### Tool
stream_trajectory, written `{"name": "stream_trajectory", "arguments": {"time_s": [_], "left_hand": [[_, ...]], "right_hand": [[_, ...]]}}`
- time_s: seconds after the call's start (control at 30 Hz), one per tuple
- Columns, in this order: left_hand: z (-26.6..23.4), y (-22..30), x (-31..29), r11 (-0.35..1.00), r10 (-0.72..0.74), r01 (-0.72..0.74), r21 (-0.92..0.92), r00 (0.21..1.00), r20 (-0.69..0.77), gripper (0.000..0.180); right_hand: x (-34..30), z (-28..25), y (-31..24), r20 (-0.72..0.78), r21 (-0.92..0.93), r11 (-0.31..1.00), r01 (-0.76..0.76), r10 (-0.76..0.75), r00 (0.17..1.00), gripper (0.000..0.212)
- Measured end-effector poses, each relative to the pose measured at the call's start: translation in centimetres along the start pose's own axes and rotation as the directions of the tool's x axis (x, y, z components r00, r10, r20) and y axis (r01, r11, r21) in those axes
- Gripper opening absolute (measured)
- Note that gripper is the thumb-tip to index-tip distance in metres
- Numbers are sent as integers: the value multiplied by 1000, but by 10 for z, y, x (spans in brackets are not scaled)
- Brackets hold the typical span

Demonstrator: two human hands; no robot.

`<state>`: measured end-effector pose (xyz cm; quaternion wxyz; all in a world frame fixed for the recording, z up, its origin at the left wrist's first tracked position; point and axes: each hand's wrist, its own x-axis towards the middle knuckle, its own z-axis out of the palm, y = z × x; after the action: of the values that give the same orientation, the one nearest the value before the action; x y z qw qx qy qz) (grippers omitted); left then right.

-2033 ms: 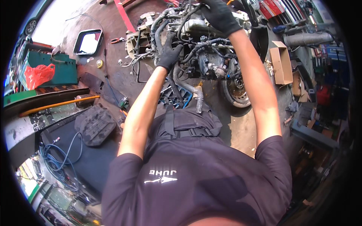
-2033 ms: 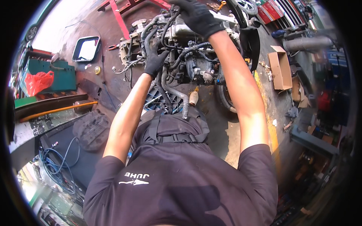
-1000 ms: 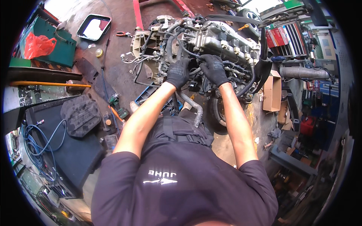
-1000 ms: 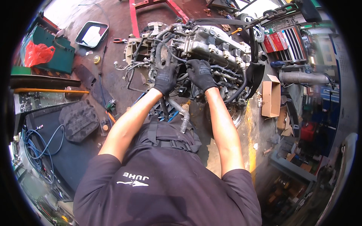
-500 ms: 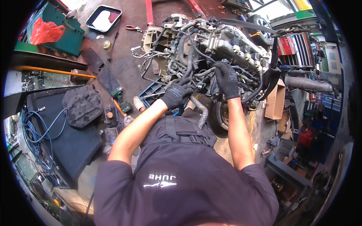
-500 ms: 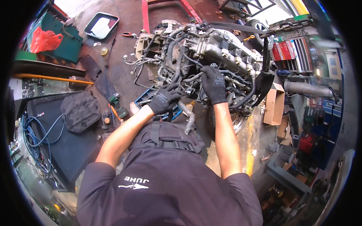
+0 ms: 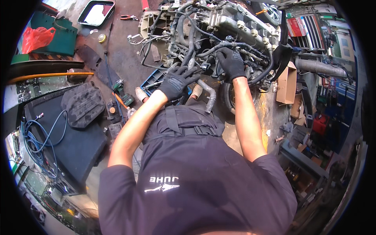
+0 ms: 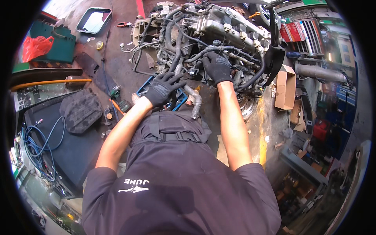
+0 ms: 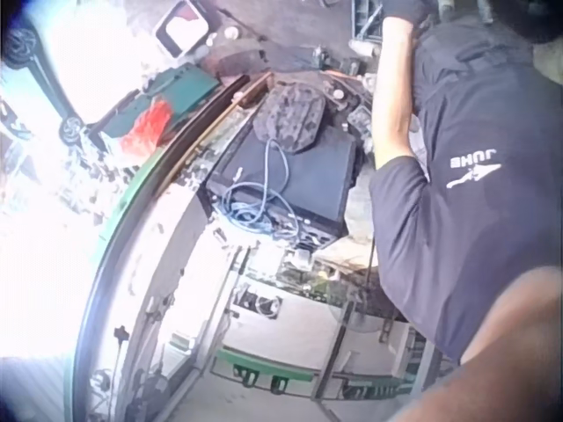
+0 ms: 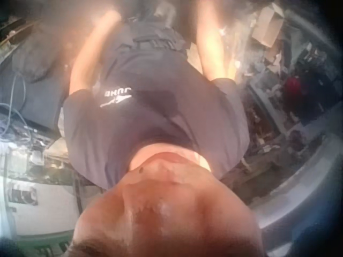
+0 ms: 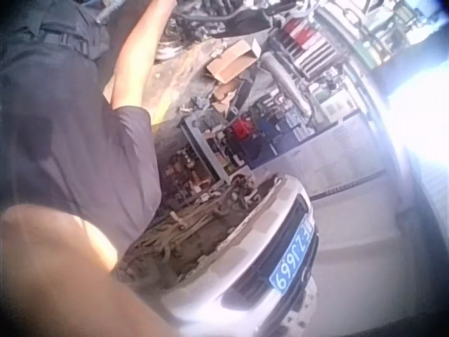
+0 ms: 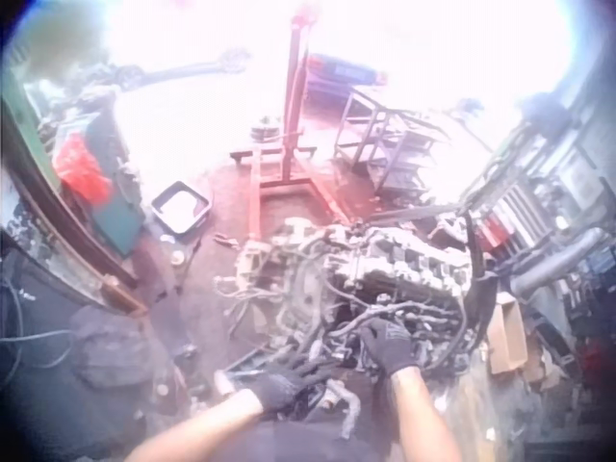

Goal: The person removes various hoses, wires, and connectors from a car engine using their hands. They systematically detach components and set them aside on the workbench.

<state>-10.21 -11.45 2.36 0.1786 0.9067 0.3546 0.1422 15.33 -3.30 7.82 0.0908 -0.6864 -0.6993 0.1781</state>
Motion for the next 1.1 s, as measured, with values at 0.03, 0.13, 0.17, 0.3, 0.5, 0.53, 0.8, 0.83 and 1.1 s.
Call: {"name": "stream_trajectory", "arguments": {"time_s": [0.03, 0.13, 0.17, 0.3, 0.5, 0.53, 0.8, 0.83, 1.1], "left_hand": [[2, 5, 5, 1000, 1, -1, 17, 999, -32, 59], [6, 16, 22, 985, -37, 32, 172, 999, 25, 44], [10, 13, 29, 973, 13, -26, 231, 998, 57, 39], [0, -29, 17, 983, 179, -183, 14, 974, 138, 40], [8, -38, -24, 991, 131, -130, -27, 991, 17, 70], [1, -33, -30, 990, 100, -105, -96, 993, -60, 70], [26, -119, -239, 534, -675, 613, -583, 724, 142, 37], [31, -145, -281, 469, -709, 758, -453, 629, 320, 38], [-61, -230, -451, 303, -904, 940, -157, 335, 266, 41]], "right_hand": [[-1, 1, 2, 8, -7, 1000, 8, -8, 1000, 25], [-2, 2, 4, 13, -70, 997, 45, -44, 999, 24], [-3, 4, 3, 9, -68, 995, 70, -70, 998, 24], [-3, 5, 7, -32, -77, 989, 125, -128, 991, 24], [-4, 6, 8, -61, -64, 994, 93, -97, 993, 29], [-6, 7, 11, -57, -111, 992, 55, -62, 996, 30], [-6, 2, 18, -87, -49, 989, -136, 131, 988, 17], [-3, 3, 13, -97, -59, 989, -134, 128, 987, 18], [-6, 3, 11, -80, 19, 971, -240, 241, 967, 19]]}}
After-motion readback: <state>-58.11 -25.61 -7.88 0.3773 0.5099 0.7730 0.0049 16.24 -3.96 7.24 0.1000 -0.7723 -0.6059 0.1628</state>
